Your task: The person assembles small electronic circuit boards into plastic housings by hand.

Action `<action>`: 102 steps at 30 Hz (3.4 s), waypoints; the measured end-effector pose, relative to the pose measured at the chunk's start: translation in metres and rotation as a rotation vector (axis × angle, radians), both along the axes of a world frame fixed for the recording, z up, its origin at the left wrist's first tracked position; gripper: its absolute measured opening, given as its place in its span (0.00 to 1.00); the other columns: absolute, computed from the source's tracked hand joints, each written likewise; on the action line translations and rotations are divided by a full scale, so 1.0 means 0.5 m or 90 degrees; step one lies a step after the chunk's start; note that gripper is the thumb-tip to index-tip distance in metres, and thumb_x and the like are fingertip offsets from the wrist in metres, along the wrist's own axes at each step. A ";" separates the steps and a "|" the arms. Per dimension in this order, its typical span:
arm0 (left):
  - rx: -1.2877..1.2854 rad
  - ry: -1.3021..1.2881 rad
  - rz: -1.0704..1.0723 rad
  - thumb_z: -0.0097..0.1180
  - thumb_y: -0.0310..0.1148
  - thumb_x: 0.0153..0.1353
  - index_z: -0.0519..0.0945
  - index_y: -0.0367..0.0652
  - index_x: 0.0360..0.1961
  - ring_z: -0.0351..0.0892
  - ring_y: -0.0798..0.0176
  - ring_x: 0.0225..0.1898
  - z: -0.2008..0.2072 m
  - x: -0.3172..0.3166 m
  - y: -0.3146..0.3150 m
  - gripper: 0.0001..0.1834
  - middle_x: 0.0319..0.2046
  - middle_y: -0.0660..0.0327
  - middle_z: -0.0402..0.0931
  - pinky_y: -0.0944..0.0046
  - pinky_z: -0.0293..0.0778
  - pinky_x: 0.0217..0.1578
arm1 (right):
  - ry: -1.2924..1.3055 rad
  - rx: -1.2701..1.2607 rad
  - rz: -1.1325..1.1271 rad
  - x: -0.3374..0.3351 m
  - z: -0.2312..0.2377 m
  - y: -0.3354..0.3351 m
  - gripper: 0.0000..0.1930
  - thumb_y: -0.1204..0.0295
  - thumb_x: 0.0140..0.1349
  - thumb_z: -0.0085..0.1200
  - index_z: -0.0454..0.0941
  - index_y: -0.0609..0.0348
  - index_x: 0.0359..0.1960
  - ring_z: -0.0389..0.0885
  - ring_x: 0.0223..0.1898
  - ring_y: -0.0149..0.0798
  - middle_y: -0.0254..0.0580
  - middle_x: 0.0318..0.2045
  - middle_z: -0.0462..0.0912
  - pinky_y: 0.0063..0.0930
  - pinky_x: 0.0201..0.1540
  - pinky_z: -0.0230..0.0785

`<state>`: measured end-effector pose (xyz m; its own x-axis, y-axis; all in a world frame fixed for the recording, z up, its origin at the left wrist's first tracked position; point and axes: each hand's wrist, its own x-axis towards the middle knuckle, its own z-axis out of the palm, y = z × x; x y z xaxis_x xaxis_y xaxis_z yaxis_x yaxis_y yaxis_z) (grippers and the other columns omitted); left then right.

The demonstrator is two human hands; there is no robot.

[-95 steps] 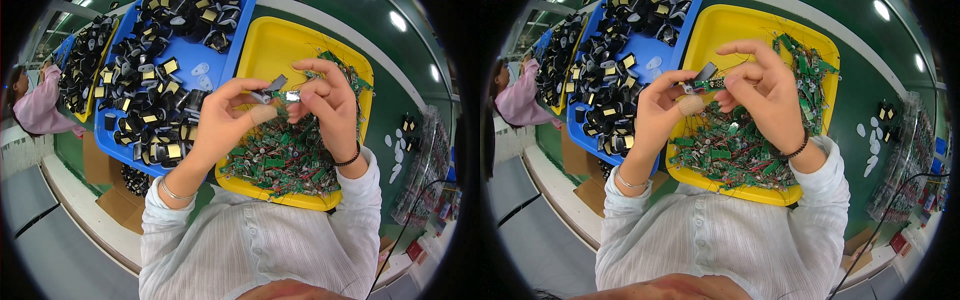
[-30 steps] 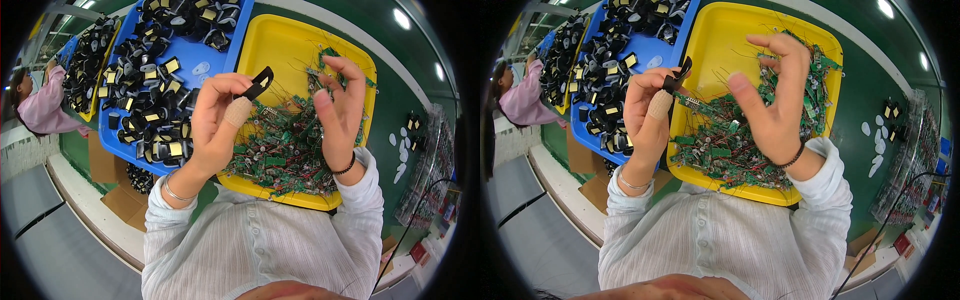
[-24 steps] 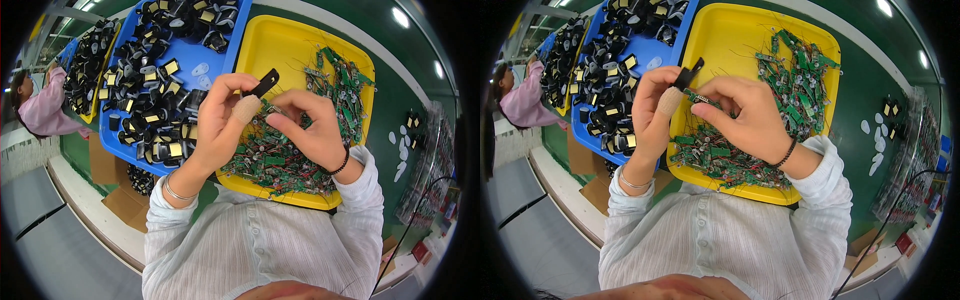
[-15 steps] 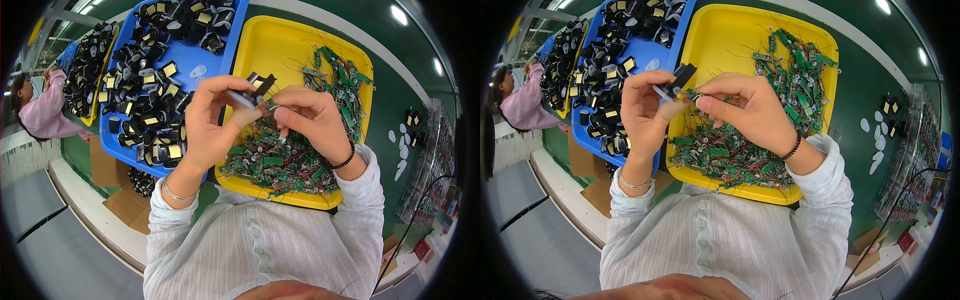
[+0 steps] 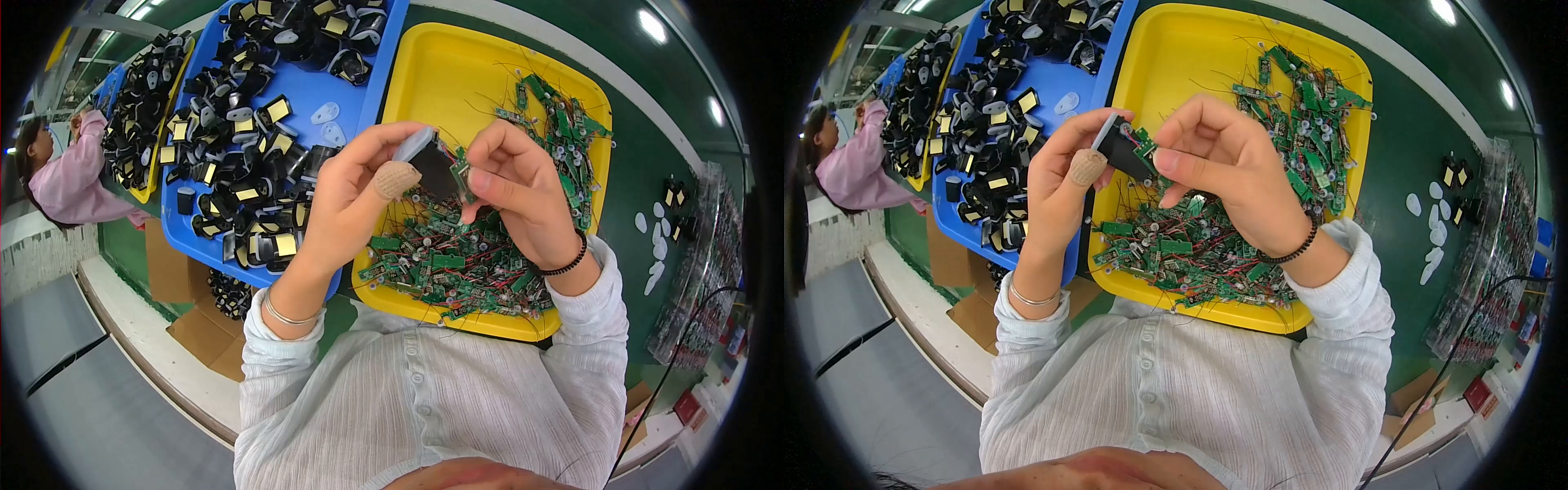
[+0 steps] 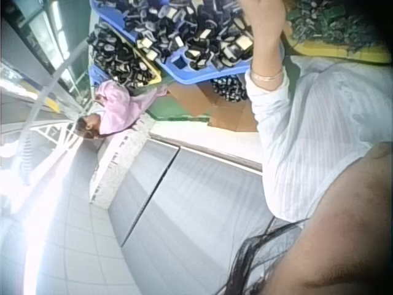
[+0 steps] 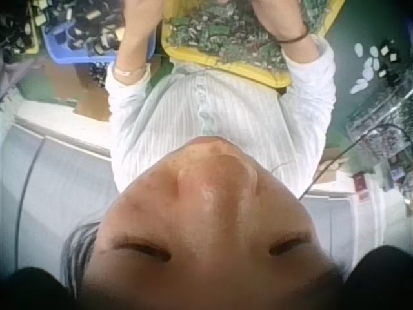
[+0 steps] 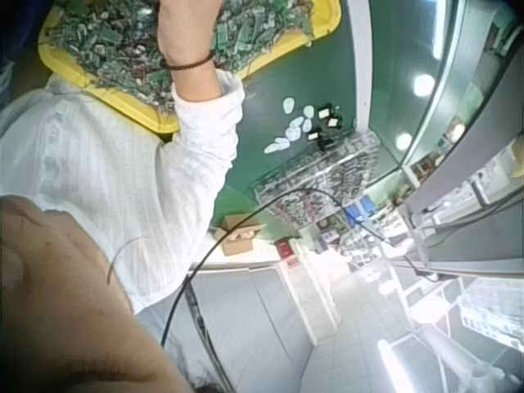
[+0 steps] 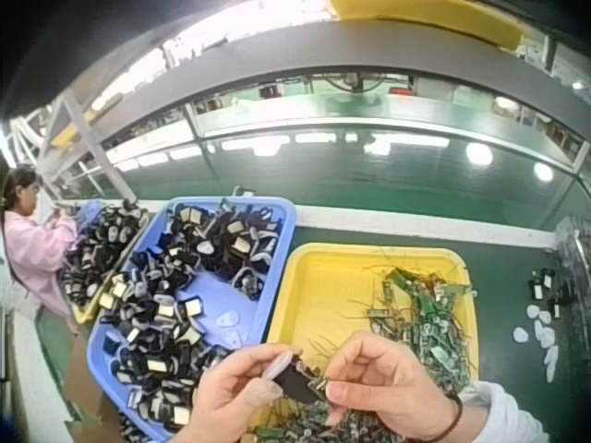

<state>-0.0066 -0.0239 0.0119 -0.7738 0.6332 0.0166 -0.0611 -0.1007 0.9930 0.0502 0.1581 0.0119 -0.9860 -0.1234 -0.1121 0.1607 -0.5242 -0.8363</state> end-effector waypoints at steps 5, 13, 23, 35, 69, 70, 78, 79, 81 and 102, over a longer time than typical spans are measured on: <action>-0.010 -0.022 -0.005 0.48 0.32 0.59 0.68 0.34 0.49 0.67 0.77 0.31 -0.007 -0.003 -0.002 0.19 0.35 0.64 0.73 0.77 0.63 0.31 | -0.005 -0.057 0.016 -0.004 -0.002 0.004 0.06 0.76 0.54 0.53 0.70 0.61 0.31 0.74 0.30 0.26 0.35 0.31 0.73 0.19 0.28 0.72; 0.028 -0.122 -0.015 0.48 0.34 0.59 0.69 0.35 0.49 0.64 0.79 0.26 -0.015 -0.001 0.003 0.19 0.32 0.68 0.72 0.78 0.60 0.27 | -0.043 -0.122 0.057 -0.002 -0.012 0.009 0.05 0.73 0.56 0.52 0.71 0.60 0.32 0.73 0.32 0.25 0.34 0.32 0.73 0.19 0.30 0.72; 0.030 -0.069 -0.028 0.50 0.32 0.58 0.67 0.33 0.50 0.70 0.74 0.36 -0.013 0.001 0.006 0.20 0.38 0.63 0.73 0.75 0.66 0.37 | -0.065 -0.155 0.051 -0.002 -0.018 0.010 0.06 0.72 0.56 0.52 0.72 0.60 0.33 0.74 0.32 0.24 0.33 0.32 0.75 0.17 0.29 0.72; 0.009 -0.006 -0.003 0.53 0.26 0.55 0.67 0.32 0.48 0.72 0.69 0.42 -0.008 0.009 0.016 0.19 0.41 0.58 0.73 0.70 0.67 0.44 | -0.031 -0.031 -0.015 0.002 -0.012 0.007 0.05 0.73 0.55 0.53 0.73 0.61 0.31 0.75 0.31 0.24 0.34 0.29 0.77 0.16 0.27 0.72; -0.148 0.373 0.080 0.53 0.28 0.51 0.71 0.38 0.49 0.71 0.59 0.35 -0.016 -0.001 0.021 0.21 0.40 0.55 0.74 0.67 0.68 0.37 | 0.174 0.439 -0.107 0.004 -0.007 -0.019 0.07 0.80 0.49 0.56 0.74 0.66 0.30 0.78 0.27 0.31 0.41 0.27 0.76 0.20 0.30 0.72; -0.164 0.395 0.084 0.55 0.29 0.50 0.71 0.37 0.48 0.72 0.57 0.35 -0.013 -0.002 0.018 0.21 0.39 0.55 0.74 0.66 0.68 0.38 | 0.158 0.428 -0.087 0.004 -0.007 -0.017 0.07 0.80 0.49 0.55 0.74 0.66 0.31 0.77 0.28 0.30 0.40 0.28 0.76 0.20 0.31 0.72; -0.749 0.667 0.407 0.49 0.49 0.54 0.70 0.46 0.50 0.60 0.49 0.50 -0.035 -0.089 -0.088 0.26 0.43 0.51 0.68 0.49 0.58 0.48 | 0.234 0.748 -0.153 -0.087 0.046 0.055 0.08 0.72 0.51 0.56 0.76 0.63 0.30 0.78 0.29 0.31 0.38 0.28 0.79 0.22 0.31 0.70; -0.835 0.646 0.470 0.47 0.51 0.55 0.71 0.47 0.49 0.59 0.49 0.50 -0.047 -0.094 -0.107 0.25 0.42 0.50 0.68 0.47 0.57 0.47 | 0.299 0.862 -0.157 -0.130 0.042 0.083 0.08 0.71 0.51 0.55 0.76 0.63 0.30 0.78 0.29 0.33 0.39 0.28 0.79 0.22 0.32 0.69; -0.878 0.621 0.499 0.45 0.53 0.56 0.74 0.48 0.47 0.58 0.51 0.50 -0.057 -0.103 -0.124 0.24 0.42 0.50 0.69 0.46 0.53 0.47 | 0.339 1.003 -0.184 -0.222 0.018 0.147 0.07 0.71 0.52 0.54 0.75 0.60 0.31 0.78 0.30 0.36 0.39 0.28 0.78 0.24 0.33 0.69; -0.443 0.715 0.424 0.63 0.30 0.41 0.76 0.42 0.30 0.65 0.60 0.29 -0.015 -0.084 -0.061 0.13 0.21 0.64 0.66 0.64 0.64 0.30 | 0.400 0.914 0.198 -0.083 0.037 0.096 0.06 0.75 0.47 0.55 0.74 0.58 0.29 0.75 0.28 0.43 0.41 0.25 0.75 0.33 0.32 0.67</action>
